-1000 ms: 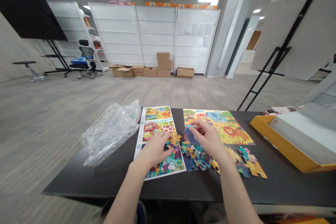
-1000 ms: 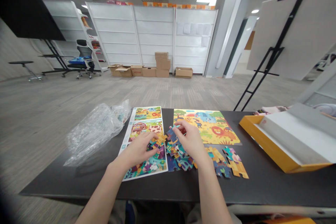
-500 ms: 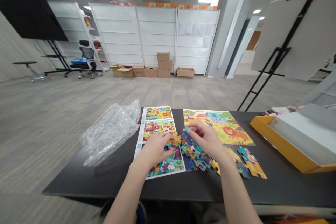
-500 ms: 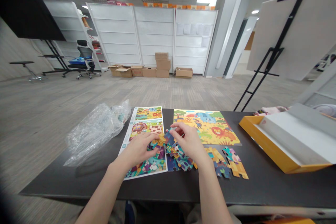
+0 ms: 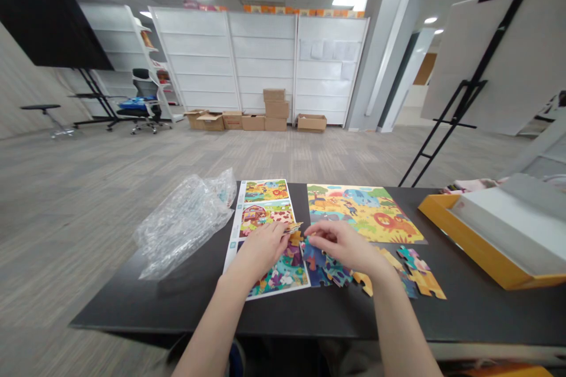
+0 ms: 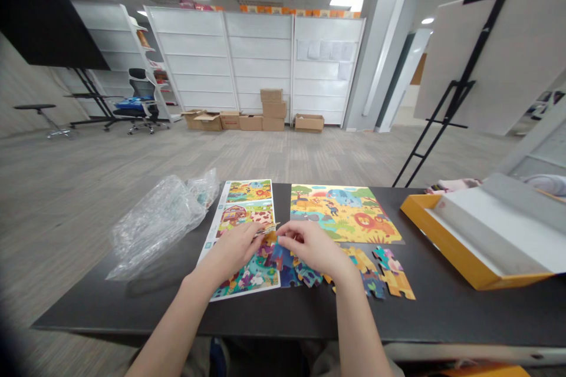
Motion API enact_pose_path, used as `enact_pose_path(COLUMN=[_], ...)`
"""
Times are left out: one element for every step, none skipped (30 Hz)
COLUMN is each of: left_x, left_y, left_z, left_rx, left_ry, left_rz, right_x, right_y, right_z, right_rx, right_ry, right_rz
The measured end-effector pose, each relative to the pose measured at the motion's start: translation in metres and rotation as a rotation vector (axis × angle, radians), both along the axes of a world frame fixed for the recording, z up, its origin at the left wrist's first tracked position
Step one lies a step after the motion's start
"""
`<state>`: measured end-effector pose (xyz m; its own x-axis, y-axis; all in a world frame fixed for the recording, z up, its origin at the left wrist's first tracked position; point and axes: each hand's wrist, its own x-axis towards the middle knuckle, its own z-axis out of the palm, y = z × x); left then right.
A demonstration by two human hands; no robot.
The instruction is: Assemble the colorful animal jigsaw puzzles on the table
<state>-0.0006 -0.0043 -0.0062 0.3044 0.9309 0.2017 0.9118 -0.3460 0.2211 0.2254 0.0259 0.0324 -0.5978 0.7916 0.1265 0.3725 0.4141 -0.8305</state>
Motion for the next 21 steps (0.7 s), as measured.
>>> enact_pose_path(left_x=[0.000,0.000,0.000,-0.001,-0.001,-0.001,-0.002,-0.002,-0.002,-0.002,-0.003,-0.003,-0.003,-0.004,-0.004,-0.003,-0.003,-0.002,-0.001,0.000,0.001], left_y=[0.000,0.001,0.001,0.001,0.001,0.000,0.000,-0.001,-0.002,-0.002,-0.003,-0.003,-0.003,-0.003,-0.002,-0.002,-0.001,0.000,0.002,0.003,0.005], left_z=[-0.001,-0.001,-0.002,-0.002,-0.002,-0.002,-0.002,-0.001,-0.001,0.000,0.000,0.000,0.000,0.000,-0.001,-0.002,-0.002,-0.003,-0.004,-0.004,-0.004], left_rx=[0.000,0.004,0.010,0.018,0.024,0.030,0.035,0.038,0.038,0.035,0.030,0.024,0.016,0.009,0.003,-0.002,-0.007,-0.011,-0.013,-0.015,-0.018], left_ry=[0.009,0.016,0.018,0.018,0.014,0.007,-0.001,-0.010,-0.017,-0.024,-0.030,-0.037,-0.047,-0.062,-0.082,-0.103,-0.125,-0.145,-0.161,-0.175,-0.186], left_rz=[0.012,0.019,0.018,0.011,-0.004,-0.024,-0.043,-0.059,-0.069,-0.077,-0.084,-0.088,-0.094,-0.097,-0.098,-0.098,-0.098,-0.099,-0.104,-0.113,-0.127], right_x=[-0.001,-0.002,-0.003,-0.004,-0.005,-0.006,-0.007,-0.008,-0.008,-0.009,-0.009,-0.010,-0.012,-0.014,-0.016,-0.019,-0.022,-0.025,-0.028,-0.031,-0.033], right_y=[-0.003,-0.005,-0.008,-0.010,-0.011,-0.012,-0.013,-0.013,-0.014,-0.015,-0.016,-0.017,-0.019,-0.021,-0.023,-0.026,-0.028,-0.030,-0.032,-0.033,-0.034], right_z=[0.002,0.003,0.005,0.006,0.007,0.007,0.007,0.007,0.007,0.007,0.008,0.008,0.009,0.010,0.012,0.013,0.013,0.013,0.013,0.013,0.012], right_rx=[-0.020,-0.038,-0.051,-0.060,-0.066,-0.070,-0.074,-0.074,-0.070,-0.062,-0.050,-0.035,-0.017,0.004,0.026,0.047,0.064,0.075,0.083,0.090,0.095], right_ry=[-0.042,-0.080,-0.113,-0.142,-0.168,-0.194,-0.221,-0.246,-0.268,-0.286,-0.304,-0.324,-0.348,-0.378,-0.415,-0.457,-0.503,-0.547,-0.585,-0.614,-0.637], right_rz=[0.050,0.091,0.120,0.138,0.146,0.146,0.145,0.143,0.147,0.154,0.162,0.169,0.171,0.168,0.164,0.162,0.165,0.167,0.171,0.173,0.175])
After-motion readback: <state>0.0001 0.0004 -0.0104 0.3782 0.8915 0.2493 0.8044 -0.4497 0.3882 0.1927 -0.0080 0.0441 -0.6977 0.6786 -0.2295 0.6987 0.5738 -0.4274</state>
